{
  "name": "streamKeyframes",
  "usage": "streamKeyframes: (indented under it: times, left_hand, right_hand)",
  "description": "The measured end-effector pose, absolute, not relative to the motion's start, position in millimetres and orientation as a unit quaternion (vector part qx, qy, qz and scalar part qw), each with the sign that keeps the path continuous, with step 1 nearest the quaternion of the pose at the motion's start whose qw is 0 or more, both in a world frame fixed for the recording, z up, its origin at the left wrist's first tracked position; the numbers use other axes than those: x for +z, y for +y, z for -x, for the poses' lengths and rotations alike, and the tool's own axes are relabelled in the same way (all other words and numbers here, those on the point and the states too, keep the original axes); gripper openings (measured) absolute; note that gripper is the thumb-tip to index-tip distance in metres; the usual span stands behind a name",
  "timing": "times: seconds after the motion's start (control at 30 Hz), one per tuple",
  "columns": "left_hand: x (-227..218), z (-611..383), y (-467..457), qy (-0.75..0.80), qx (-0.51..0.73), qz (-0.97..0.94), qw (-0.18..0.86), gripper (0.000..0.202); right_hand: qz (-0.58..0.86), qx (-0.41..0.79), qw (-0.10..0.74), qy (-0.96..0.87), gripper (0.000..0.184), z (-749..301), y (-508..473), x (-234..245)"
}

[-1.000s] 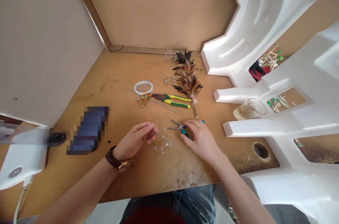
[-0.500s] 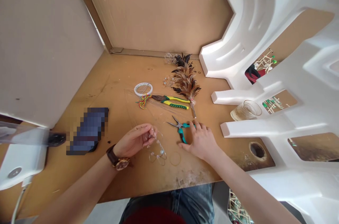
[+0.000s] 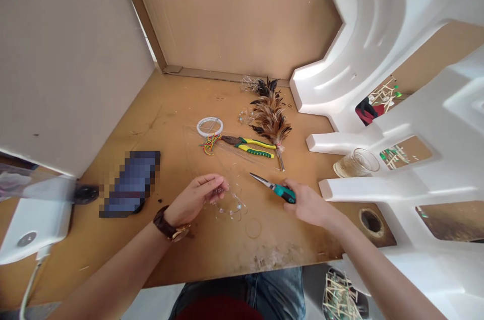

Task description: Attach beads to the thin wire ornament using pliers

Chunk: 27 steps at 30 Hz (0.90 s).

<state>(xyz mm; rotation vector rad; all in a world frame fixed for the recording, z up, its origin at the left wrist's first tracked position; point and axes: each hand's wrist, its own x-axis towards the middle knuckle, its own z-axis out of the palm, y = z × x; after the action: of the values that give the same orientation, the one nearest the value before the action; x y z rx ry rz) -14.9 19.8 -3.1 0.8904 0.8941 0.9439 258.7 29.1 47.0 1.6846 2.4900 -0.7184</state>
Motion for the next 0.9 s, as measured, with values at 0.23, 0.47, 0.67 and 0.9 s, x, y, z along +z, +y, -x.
streamKeyframes:
  times: [0.23,0.47,0.67,0.9]
  left_hand:
    - [6.2,16.6,18.2,0.329,0.381,-0.381,0.775,0.027]
    - [5.5,16.3,17.7,0.339,0.365,-0.434,0.751,0.029]
    - [6.3,16.6,16.2,0.343,0.374,-0.501,0.701,0.029]
    - [7.4,16.8,16.6,0.348,0.378,-0.502,0.696,0.031]
  right_hand:
    - [-0.496,-0.234,0.044,0.835,0.031,-255.3,20.4,82.4]
    - [-0.479,-0.233,0.056,0.845,0.029,-241.9,11.2,88.4]
    - [-0.472,-0.251,0.063,0.843,0.026,-241.2,11.3,89.9]
    - [-0.504,-0.197,0.055,0.839,0.03,-251.5,13.0,85.6]
